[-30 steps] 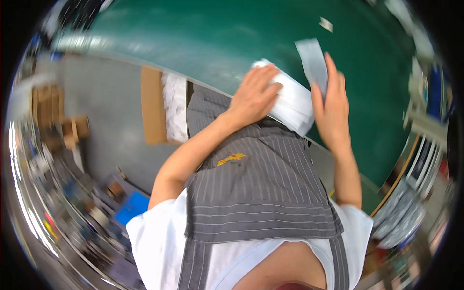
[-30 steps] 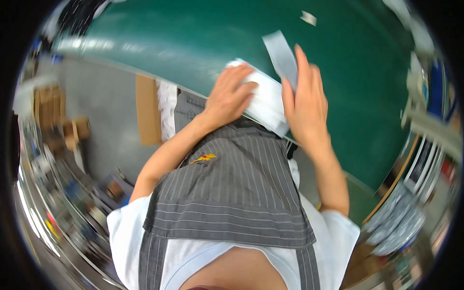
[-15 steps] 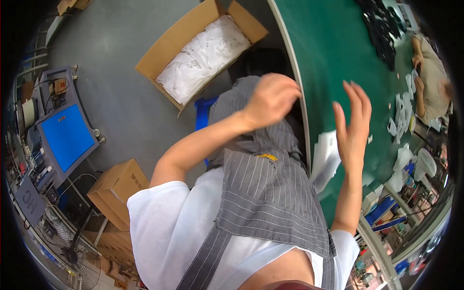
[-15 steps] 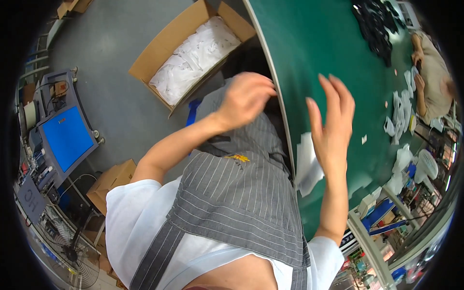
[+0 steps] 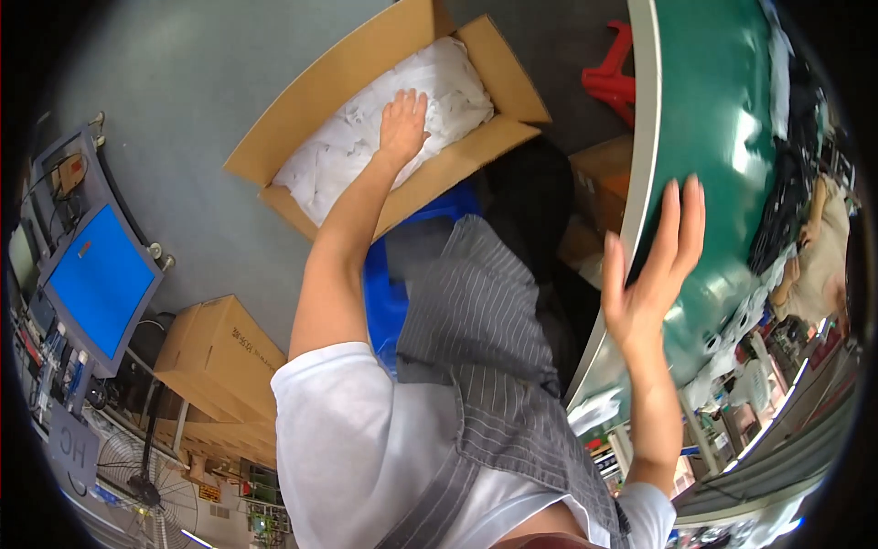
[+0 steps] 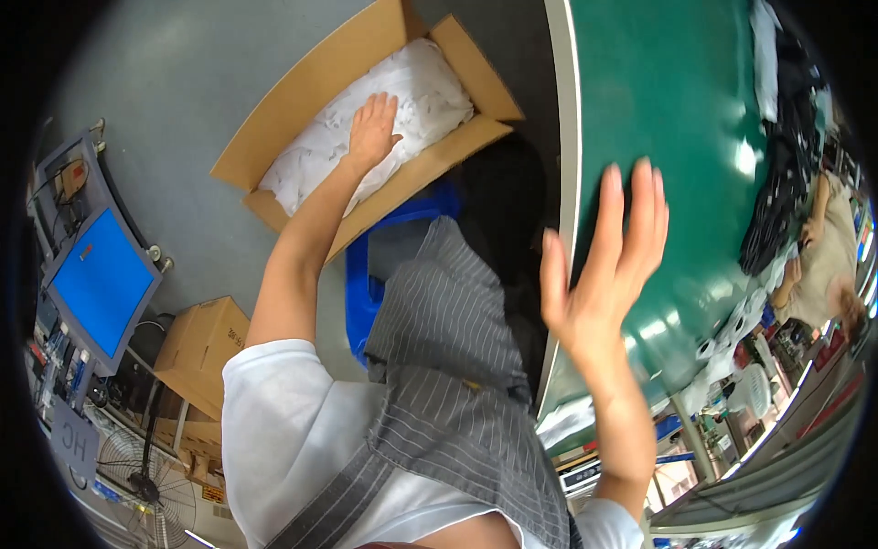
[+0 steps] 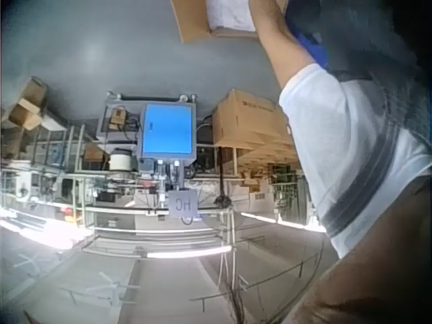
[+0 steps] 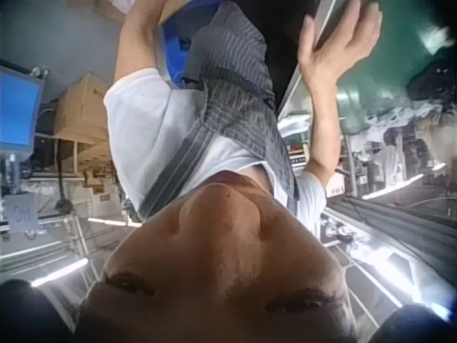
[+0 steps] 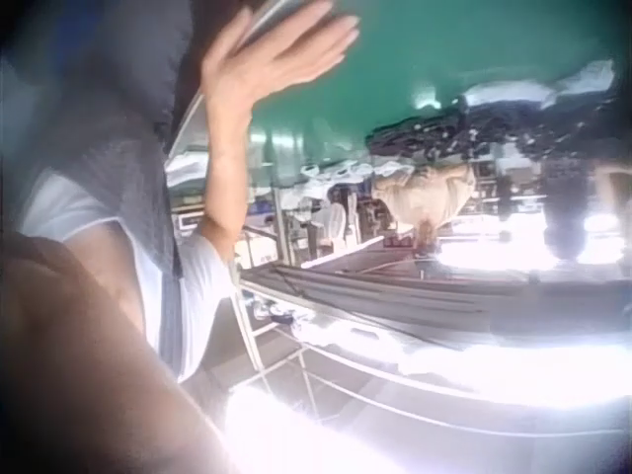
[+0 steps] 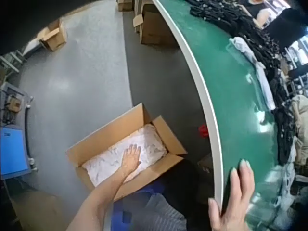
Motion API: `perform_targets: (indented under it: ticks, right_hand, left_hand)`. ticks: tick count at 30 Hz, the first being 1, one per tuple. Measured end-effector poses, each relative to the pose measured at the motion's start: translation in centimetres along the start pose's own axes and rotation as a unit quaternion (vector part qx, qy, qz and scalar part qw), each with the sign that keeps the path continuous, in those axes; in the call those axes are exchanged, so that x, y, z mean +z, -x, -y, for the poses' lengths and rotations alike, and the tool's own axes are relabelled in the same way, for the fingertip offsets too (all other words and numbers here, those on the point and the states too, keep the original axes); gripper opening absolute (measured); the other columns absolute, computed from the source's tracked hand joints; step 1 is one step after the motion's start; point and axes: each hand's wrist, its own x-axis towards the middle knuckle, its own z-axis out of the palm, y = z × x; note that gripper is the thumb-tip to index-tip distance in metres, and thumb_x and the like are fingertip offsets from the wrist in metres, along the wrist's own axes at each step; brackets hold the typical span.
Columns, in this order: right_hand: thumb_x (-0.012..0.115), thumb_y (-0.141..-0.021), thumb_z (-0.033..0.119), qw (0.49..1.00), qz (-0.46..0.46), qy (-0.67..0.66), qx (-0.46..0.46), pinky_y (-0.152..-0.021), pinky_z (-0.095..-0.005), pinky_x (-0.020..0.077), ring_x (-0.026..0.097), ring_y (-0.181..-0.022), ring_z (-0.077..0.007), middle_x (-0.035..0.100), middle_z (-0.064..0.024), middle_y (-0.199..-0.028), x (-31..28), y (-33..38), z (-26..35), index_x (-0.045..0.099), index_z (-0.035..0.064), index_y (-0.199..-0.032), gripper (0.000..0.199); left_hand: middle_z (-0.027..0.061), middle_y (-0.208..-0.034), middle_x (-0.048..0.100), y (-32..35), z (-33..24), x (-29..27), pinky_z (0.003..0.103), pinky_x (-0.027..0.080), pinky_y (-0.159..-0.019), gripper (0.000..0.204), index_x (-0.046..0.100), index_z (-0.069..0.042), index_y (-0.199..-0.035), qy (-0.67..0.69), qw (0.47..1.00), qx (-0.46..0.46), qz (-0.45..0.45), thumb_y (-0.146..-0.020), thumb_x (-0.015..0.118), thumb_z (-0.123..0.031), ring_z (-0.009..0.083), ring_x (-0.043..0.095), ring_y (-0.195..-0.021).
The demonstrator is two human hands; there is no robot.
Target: Counting and packaging small white plastic bags into larger groups and then into a box at a factory workbench.
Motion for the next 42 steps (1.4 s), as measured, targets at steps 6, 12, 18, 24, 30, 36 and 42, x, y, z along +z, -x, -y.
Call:
perform_targets:
  ticks: [6,12,18,24,30,36,42]
  right_hand:
    - [0.055,-0.085,0.027,0.998,0.055,0.016,-0.012,-0.102,-0.0629,0.0191,0.024,-0.126,-0.0548,0.021,-0.0378,-0.138,-0.1,0.4,-1.3,0.029,-0.0085,-0.134,0.066]
    - [0.054,-0.085,0.028,0.993,0.110,0.043,-0.023,-0.104,-0.0618,0.0156,0.014,-0.131,-0.0541,0.008,-0.0380,-0.141,-0.9,0.4,-1.2,0.014,-0.0103,-0.138,0.076]
    - [0.055,-0.082,0.031,0.994,0.104,0.038,-0.024,-0.104,-0.0605,0.0149,0.013,-0.132,-0.0539,0.009,-0.0384,-0.140,-1.0,1.1,-1.3,0.015,-0.0105,-0.137,0.079]
    - [0.056,-0.083,0.031,0.994,0.102,0.028,-0.036,-0.102,-0.0638,0.0170,0.015,-0.129,-0.0559,0.011,-0.0362,-0.141,-0.6,1.2,-1.6,0.015,-0.0064,-0.139,0.079]
    - [0.060,-0.081,0.028,0.999,0.016,-0.028,0.012,-0.104,-0.0611,0.0180,0.026,-0.129,-0.0501,0.031,-0.0323,-0.137,0.4,0.9,-1.2,0.039,0.0010,-0.134,0.063]
    - [0.064,-0.076,0.018,0.997,-0.019,-0.058,0.036,-0.107,-0.0538,0.0167,0.026,-0.133,-0.0387,0.030,-0.0220,-0.143,0.7,0.0,-0.5,0.041,0.0044,-0.135,0.065]
    - [0.064,-0.076,0.016,0.993,-0.101,-0.063,-0.007,-0.107,-0.0519,0.0204,0.029,-0.131,-0.0342,0.035,-0.0173,-0.139,0.5,0.3,-0.1,0.040,0.0081,-0.135,0.064]
  left_hand:
    - [0.0130,-0.148,0.021,-8.0,0.1,4.9,0.056,0.031,-0.098,0.096,0.021,-0.013,-0.144,-0.112,0.983,-0.041,0.140,-0.068,0.077,-0.032,0.0368,0.022,-0.135]
    - [0.0123,-0.141,0.032,-8.9,-1.2,8.6,0.059,0.039,-0.089,0.113,0.012,-0.016,-0.145,0.059,0.959,-0.176,0.214,-0.060,0.083,-0.034,0.0400,0.038,-0.122]
    - [0.0129,-0.122,0.046,-5.8,-2.6,14.6,0.051,0.047,-0.077,0.087,0.016,-0.018,-0.145,0.102,0.952,-0.231,0.176,-0.074,0.067,-0.019,0.0387,0.054,-0.100]
    - [0.0147,-0.096,0.055,-5.6,-1.8,12.4,0.044,0.050,-0.072,0.030,0.056,-0.009,-0.107,0.128,0.974,-0.171,0.080,-0.079,0.051,-0.002,0.0349,0.059,-0.087]
    - [0.0136,-0.097,0.055,-0.2,-0.2,4.5,0.044,0.049,-0.072,0.026,0.061,-0.007,-0.098,0.181,0.981,-0.070,-0.024,-0.077,0.049,0.002,0.0343,0.058,-0.088]
    - [0.0207,-0.090,0.058,2.3,2.6,0.4,0.045,0.046,-0.074,0.019,0.061,0.000,-0.088,0.207,0.956,-0.170,-0.117,-0.077,0.046,-0.001,0.0412,0.057,-0.087]
    - [0.0145,-0.089,0.067,6.8,5.9,-6.3,0.033,0.047,-0.071,0.022,0.063,0.002,-0.097,0.389,0.900,-0.195,0.003,-0.080,0.053,-0.009,0.0205,0.063,-0.082]
